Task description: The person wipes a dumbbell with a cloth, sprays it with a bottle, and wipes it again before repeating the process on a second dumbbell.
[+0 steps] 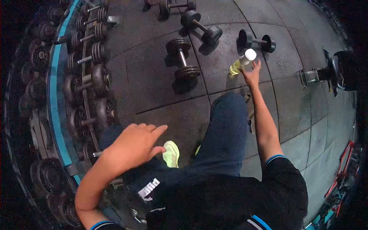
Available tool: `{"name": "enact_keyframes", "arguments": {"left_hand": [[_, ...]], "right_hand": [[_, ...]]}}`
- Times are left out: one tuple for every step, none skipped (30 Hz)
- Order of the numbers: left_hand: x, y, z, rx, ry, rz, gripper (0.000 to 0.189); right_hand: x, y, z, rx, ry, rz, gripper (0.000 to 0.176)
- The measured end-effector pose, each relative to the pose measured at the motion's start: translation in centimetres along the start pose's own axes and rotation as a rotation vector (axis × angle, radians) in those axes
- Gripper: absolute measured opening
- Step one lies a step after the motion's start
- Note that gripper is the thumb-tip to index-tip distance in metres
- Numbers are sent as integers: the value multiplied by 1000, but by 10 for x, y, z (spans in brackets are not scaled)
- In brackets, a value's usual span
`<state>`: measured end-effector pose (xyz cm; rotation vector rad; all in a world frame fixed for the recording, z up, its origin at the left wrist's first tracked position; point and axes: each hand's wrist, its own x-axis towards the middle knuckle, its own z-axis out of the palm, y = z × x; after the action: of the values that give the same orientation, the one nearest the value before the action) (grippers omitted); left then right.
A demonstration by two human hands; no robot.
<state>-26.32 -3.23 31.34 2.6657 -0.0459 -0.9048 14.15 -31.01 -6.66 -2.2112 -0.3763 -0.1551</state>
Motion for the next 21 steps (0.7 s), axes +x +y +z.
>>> {"name": "enact_keyframes", "arguments": {"left_hand": [[-2,-6,8,-40,36,21,60],[-4,-11,14,-40,51,8,57],[-4,-20,21,-75,82,-6,55],[-3,-30,29,-112,112,-17,53],[-1,-39,39,-147,151,-29,51],[3,-51,51,-191,238,-25,47],[11,-59,60,-212,280,-28,47],[19,-67,67,-236,318,-32,47],[28,-76,74,-258,354,-32,47],[42,-82,80,-308,400,6,46],[59,-88,85,-334,393,36,46],[78,-93,90,-363,387,67,46],[97,-97,93,-395,382,97,46],[116,-97,93,-374,357,135,47],[133,-95,93,-352,334,168,48],[149,-94,97,-391,290,198,48],[164,-92,102,-432,244,228,49],[176,-89,103,-475,196,257,50],[185,-86,101,-531,166,308,51],[191,-82,102,-590,132,357,51],[196,-79,103,-649,96,404,52]], "right_hand": [[-18,4,-9,-20,-15,80,104],[-38,4,-22,-244,-45,150,103],[-62,7,-36,-473,-81,220,101],[-86,12,-46,-611,-185,327,98],[-105,23,-52,-746,-282,428,94],[-130,63,-54,-713,-323,438,80],[-144,97,-56,-677,-360,449,67],[-149,96,-66,-607,-339,480,56],[-155,94,-73,-536,-314,511,46],[-157,91,-78,-461,-284,543,37],[-157,82,-83,-371,-233,483,33],[-154,68,-91,-286,-183,418,30],[-150,55,-102,-205,-135,349,27],[-139,47,-110,-204,-129,301,28],[-123,38,-116,-202,-127,251,29],[-108,27,-121,-201,-128,204,31],[-94,10,-126,-124,-199,180,32],[-79,-14,-131,-50,-272,158,34],[-67,-35,-132,26,-346,140,35],[-58,-51,-128,34,-446,130,37],[-51,-65,-120,45,-547,123,39]]}}
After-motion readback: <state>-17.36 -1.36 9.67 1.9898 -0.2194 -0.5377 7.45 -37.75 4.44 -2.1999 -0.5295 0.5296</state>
